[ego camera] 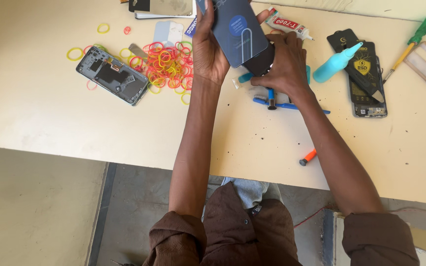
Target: The person handles a mobile phone, removes components, and places a battery into the device frame by hand.
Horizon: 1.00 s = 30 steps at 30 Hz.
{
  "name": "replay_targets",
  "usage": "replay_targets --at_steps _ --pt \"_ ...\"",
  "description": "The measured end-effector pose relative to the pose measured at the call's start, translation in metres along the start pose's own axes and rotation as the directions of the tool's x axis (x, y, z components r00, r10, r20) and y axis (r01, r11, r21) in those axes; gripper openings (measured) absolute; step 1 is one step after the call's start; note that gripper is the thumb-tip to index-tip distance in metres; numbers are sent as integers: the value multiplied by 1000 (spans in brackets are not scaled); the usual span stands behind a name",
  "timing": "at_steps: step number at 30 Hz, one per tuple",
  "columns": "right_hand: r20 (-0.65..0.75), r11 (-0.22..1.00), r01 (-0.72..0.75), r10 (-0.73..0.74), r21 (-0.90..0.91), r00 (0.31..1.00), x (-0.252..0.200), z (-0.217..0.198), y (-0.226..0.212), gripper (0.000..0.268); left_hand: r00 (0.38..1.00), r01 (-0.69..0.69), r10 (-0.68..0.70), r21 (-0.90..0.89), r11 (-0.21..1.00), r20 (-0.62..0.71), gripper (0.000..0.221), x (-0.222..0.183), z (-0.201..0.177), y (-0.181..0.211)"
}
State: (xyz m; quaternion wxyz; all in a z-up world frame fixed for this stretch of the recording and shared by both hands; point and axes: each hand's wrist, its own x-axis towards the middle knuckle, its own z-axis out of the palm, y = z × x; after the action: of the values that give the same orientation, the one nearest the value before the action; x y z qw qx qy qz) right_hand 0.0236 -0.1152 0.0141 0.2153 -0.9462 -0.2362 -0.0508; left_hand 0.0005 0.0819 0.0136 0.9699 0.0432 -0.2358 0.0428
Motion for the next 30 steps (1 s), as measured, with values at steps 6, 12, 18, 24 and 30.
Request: replay_targets --at_steps 6,12,18,24,30 --pt "-270 861 187 -61 472 961 -1 -37 10 95 999 -25 26 36 999 -47 35 -2 -1 5" --pt "45 203 -56 61 978 997 -13 -69 3 82 979 202 -202 8 979 9 68 1 -1 -2" --pt "60 -382 -183 -313 906 948 -22 -83 6 71 973 222 -210 136 966 -94 69 2 4 -13" --pt "43 12 -41 -148 999 988 -21 -75 0 68 976 205 -214 168 964 32 68 -1 12 -13" --pt "216 11 -216 -83 976 973 -11 -43 -11 53 955 261 -290 291 920 62 81 0 27 -6"
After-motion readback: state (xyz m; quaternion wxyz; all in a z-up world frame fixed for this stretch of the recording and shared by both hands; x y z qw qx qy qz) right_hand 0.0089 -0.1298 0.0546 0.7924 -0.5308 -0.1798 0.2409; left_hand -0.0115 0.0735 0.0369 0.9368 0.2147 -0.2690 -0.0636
